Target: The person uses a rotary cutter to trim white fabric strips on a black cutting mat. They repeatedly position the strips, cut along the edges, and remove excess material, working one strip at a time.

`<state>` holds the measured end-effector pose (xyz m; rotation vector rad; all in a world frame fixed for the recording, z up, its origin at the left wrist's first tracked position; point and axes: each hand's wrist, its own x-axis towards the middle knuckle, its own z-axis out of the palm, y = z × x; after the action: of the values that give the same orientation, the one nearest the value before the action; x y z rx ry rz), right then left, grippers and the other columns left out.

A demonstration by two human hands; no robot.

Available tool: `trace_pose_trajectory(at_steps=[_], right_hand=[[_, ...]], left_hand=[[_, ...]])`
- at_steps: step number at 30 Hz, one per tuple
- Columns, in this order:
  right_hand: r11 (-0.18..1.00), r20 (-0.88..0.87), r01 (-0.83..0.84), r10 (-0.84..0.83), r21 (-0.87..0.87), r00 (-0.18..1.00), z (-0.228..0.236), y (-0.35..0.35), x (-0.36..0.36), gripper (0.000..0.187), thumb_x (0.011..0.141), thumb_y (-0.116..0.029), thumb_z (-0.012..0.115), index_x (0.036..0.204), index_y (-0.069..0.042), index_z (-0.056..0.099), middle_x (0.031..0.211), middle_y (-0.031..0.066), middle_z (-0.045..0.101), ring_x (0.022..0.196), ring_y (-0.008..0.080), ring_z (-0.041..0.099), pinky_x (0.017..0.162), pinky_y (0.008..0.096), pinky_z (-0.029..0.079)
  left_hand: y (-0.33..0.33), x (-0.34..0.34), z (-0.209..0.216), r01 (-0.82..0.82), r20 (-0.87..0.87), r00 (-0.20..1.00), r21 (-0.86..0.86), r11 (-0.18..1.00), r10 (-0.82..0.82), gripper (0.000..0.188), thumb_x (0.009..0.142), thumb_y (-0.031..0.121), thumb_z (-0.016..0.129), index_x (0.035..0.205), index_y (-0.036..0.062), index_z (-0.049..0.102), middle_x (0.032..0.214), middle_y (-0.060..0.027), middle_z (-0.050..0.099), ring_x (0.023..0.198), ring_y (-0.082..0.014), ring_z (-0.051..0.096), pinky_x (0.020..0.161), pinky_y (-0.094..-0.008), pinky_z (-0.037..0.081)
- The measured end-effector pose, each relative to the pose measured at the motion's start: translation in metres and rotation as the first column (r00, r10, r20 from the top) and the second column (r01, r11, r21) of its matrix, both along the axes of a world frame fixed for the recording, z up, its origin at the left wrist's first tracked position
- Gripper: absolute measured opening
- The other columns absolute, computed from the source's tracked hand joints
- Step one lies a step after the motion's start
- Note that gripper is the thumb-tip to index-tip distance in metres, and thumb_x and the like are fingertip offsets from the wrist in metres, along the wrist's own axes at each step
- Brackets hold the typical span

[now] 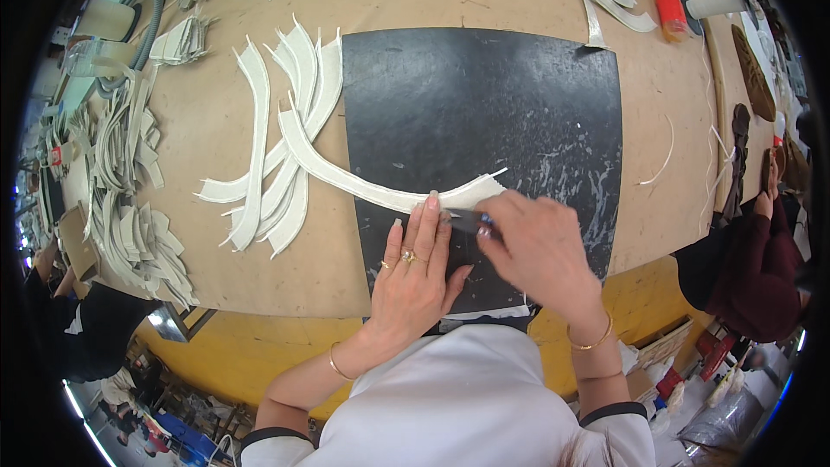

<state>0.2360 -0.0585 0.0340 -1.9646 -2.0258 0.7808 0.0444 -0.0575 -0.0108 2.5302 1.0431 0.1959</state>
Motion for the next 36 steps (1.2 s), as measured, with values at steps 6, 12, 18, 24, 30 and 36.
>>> trace_pose_trajectory(at_steps=[6, 12, 18, 24, 30, 36], right_hand=[[0.995, -0.072, 0.016, -0.024, -0.103, 0.997, -0.006, 0.011, 0.017, 0.019, 0.082, -0.014, 0.072, 0.098, -0.004, 0.067, 0.079, 0.0087, 0.068, 0.066, 0.0241, 0.066, 0.061, 0.0346, 0.049], [0.992, -0.121, 0.023, -0.038, -0.123, 0.992, -0.005, 0.016, 0.02, 0.018, 0.082, -0.016, 0.072, 0.094, -0.003, 0.068, 0.074, 0.0091, 0.068, 0.063, 0.0251, 0.065, 0.058, 0.0337, 0.048], [0.988, -0.076, 0.025, -0.037, -0.154, 0.996, 0.001, 0.019, 0.018, 0.018, 0.083, -0.017, 0.071, 0.093, -0.002, 0.068, 0.075, 0.01, 0.068, 0.064, 0.027, 0.066, 0.059, 0.0349, 0.049], [0.991, 0.018, -0.08, 0.083, -0.102, 0.996, 0.003, 0.026, 0.032, 0.016, 0.083, -0.017, 0.07, 0.091, -0.003, 0.068, 0.082, 0.0106, 0.069, 0.071, 0.029, 0.067, 0.064, 0.0372, 0.052], [0.984, 0.008, -0.148, 0.15, -0.098, 0.989, 0.004, 0.035, 0.055, 0.017, 0.086, -0.019, 0.069, 0.085, -0.003, 0.067, 0.075, 0.0125, 0.068, 0.067, 0.0322, 0.067, 0.06, 0.0402, 0.052], [0.981, -0.054, -0.126, 0.12, -0.145, 0.991, 0.003, 0.038, 0.058, 0.018, 0.087, -0.019, 0.069, 0.084, -0.001, 0.069, 0.068, 0.0144, 0.067, 0.065, 0.0323, 0.065, 0.058, 0.0401, 0.049]], left_hand=[[0.002, 0.0, 0.003, -0.005, 0.007, 1.0, -0.051, 0.999, 0.005, 0.066, 0.089, 0.032, 0.066, 0.14, -0.006, 0.047, 0.154, -0.0244, 0.033, 0.141, -0.0353, 0.038, 0.117, -0.0486, 0.023], [0.002, 0.005, 0.008, -0.024, -0.019, 1.0, -0.041, 0.999, 0.023, 0.064, 0.089, 0.033, 0.067, 0.14, -0.0007, 0.05, 0.153, -0.024, 0.035, 0.141, -0.0347, 0.039, 0.117, -0.0481, 0.025], [-0.002, 0.014, 0.007, -0.058, -0.062, 0.996, 0.04, 0.998, 0.06, 0.06, 0.088, 0.036, 0.068, 0.137, 0.0058, 0.056, 0.151, -0.0253, 0.037, 0.137, -0.0367, 0.043, 0.116, -0.0496, 0.027], [-0.001, 0.015, 0.007, -0.053, -0.073, 0.996, 0.064, 0.997, 0.058, 0.059, 0.089, 0.038, 0.067, 0.137, 0.0071, 0.056, 0.15, -0.0257, 0.038, 0.135, -0.0377, 0.046, 0.115, -0.0511, 0.027], [-0.001, 0.016, 0.009, -0.054, -0.094, 0.994, 0.074, 0.996, 0.061, 0.059, 0.089, 0.04, 0.066, 0.137, 0.0075, 0.056, 0.149, -0.0258, 0.04, 0.133, -0.038, 0.047, 0.115, -0.0542, 0.026], [-0.003, 0.022, 0.011, -0.068, -0.147, 0.985, 0.118, 0.991, 0.086, 0.059, 0.089, 0.048, 0.064, 0.136, 0.0133, 0.058, 0.146, -0.0259, 0.043, 0.131, -0.0376, 0.049, 0.113, -0.0616, 0.024]])
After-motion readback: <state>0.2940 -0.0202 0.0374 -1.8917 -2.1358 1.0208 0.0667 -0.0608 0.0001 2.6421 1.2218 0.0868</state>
